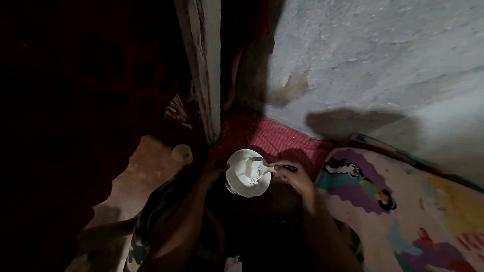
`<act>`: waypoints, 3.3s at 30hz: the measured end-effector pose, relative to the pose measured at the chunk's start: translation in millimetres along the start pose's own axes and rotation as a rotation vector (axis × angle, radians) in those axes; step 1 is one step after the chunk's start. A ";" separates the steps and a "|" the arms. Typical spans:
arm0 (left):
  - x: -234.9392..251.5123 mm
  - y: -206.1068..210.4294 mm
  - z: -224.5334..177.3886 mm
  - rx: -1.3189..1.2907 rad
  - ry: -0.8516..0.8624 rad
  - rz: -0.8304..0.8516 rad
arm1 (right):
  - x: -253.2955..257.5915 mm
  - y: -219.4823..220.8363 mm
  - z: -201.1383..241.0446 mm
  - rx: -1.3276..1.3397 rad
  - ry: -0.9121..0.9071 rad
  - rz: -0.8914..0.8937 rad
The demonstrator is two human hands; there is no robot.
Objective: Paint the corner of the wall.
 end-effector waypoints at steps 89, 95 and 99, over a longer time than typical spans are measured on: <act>2.8 -12.6 -3.0 0.169 -0.090 -0.059 | 102.5 -59.5 45.8 -0.529 0.298 -0.615; 4.5 -11.1 1.2 0.117 -0.066 -0.054 | 84.2 -72.6 96.6 -0.606 0.318 -0.615; 3.0 -10.9 1.7 0.131 -0.090 -0.046 | 70.8 -110.6 184.1 -0.704 0.034 -0.823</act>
Point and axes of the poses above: each hand's wrist, its own x-axis towards the middle knuckle, its own y-axis out of the palm, z = x × y, the point moved 8 cm from there along x, towards the middle knuckle, and after that the axes turned 4 degrees about -x, right-handed, at the moved point
